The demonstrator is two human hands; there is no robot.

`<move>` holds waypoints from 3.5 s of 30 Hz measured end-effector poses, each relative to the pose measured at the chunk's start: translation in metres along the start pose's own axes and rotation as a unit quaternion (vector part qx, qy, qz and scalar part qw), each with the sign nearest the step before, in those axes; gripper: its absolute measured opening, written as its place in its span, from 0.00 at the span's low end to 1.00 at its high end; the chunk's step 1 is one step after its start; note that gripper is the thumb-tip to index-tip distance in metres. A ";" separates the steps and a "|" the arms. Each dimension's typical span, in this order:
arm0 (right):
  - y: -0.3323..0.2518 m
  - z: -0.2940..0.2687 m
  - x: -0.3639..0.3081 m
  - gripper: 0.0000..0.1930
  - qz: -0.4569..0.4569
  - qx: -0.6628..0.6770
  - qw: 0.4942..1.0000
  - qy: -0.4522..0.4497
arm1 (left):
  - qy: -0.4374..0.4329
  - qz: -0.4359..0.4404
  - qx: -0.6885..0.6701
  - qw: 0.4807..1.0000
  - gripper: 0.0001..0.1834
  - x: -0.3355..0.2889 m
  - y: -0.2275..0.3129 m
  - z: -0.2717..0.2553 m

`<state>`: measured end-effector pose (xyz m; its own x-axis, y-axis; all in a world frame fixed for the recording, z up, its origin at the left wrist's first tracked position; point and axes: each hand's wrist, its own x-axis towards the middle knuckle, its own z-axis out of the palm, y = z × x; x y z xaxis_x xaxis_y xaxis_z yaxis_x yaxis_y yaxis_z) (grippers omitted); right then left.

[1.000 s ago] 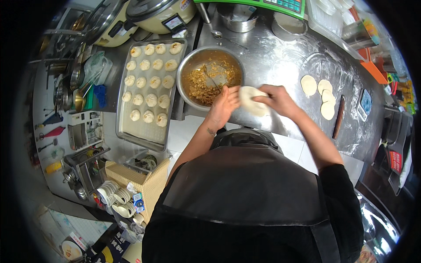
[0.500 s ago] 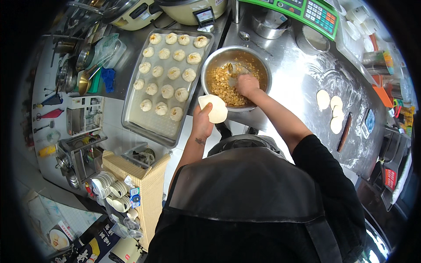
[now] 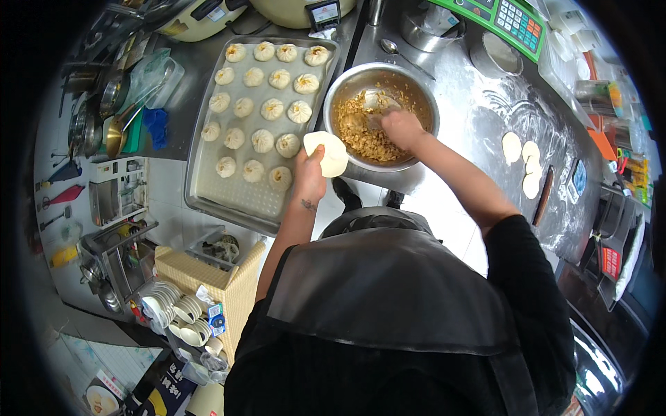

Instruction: The person fills round dough wrappers with a grainy mixture from a metal bowl, pleats the edges to seal each bun, and places the finished buns on a perforated tray. The person repeats this process for multiple buns.

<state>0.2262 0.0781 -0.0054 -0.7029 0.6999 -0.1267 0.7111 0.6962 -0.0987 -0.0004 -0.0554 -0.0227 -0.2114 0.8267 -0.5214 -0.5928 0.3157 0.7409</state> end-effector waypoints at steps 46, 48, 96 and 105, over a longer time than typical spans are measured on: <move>-0.027 -0.013 -0.076 0.18 0.149 0.283 0.918 0.235 | -0.060 -0.163 -0.174 0.969 0.20 0.058 0.015 0.053; -0.001 0.000 -0.046 0.16 0.210 0.245 0.923 0.211 | -0.081 -0.152 -0.149 0.974 0.19 0.052 0.018 0.041; -0.047 -0.012 -0.067 0.19 0.156 0.324 0.894 0.268 | -0.039 -0.124 -0.151 0.980 0.26 0.068 0.022 0.080; -0.014 0.023 -0.030 0.17 0.163 0.263 0.948 0.072 | -0.063 -0.111 -0.147 0.981 0.28 0.053 0.038 0.033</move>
<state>0.2376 0.0438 -0.0224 -0.4122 0.9053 -0.1021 0.7757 0.2900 -0.5605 -0.0084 0.0160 -0.0087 0.0354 0.8091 -0.5865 -0.8162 0.3621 0.4502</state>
